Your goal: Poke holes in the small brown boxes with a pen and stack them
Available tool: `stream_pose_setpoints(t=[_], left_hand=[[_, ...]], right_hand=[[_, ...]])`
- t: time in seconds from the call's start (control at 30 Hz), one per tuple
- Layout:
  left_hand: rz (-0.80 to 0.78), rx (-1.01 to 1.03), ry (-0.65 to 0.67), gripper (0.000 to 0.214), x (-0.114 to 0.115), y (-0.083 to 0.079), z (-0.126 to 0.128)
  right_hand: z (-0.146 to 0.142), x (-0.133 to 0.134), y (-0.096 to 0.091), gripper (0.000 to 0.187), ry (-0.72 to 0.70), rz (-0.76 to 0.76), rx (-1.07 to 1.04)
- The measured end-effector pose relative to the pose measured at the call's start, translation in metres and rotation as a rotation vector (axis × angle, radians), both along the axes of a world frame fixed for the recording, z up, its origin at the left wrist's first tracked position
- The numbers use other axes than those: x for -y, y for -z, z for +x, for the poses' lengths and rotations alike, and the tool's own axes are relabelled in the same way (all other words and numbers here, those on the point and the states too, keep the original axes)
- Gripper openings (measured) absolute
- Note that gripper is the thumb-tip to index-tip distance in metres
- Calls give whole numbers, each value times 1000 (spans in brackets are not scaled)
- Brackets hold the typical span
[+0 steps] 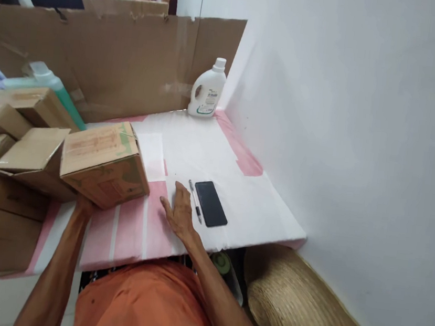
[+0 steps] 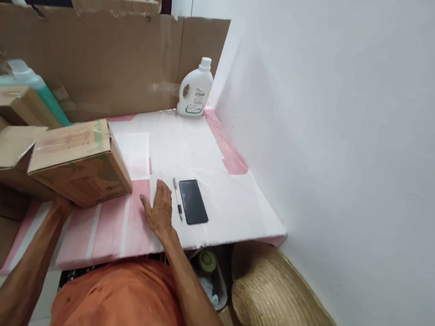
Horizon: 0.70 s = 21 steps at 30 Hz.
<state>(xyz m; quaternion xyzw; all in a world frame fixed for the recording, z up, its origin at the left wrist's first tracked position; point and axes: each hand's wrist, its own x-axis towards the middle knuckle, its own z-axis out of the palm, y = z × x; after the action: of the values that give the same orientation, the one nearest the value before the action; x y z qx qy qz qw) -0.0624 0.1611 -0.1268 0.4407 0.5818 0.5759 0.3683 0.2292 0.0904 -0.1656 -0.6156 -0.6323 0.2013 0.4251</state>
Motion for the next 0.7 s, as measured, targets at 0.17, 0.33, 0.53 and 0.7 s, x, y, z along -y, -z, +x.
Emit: stream_pose_setpoints(t=[0.17, 0.33, 0.53, 0.7], left_hand=[[-18, -73, -132, 41, 15, 7, 5], [-67, -207, -94, 47, 75, -10, 1], [-51, -455, 3, 67, 158, -53, 9], [162, -594, 29, 66, 181, -80, 30]], right_hand=[[-35, -18, -10, 92, -274, -116, -257], [-31, -18, -24, 67, -292, -119, -495], [-8, 5, -45, 51, -335, -230, -525], [-21, 21, -40, 71, -317, -201, -518]])
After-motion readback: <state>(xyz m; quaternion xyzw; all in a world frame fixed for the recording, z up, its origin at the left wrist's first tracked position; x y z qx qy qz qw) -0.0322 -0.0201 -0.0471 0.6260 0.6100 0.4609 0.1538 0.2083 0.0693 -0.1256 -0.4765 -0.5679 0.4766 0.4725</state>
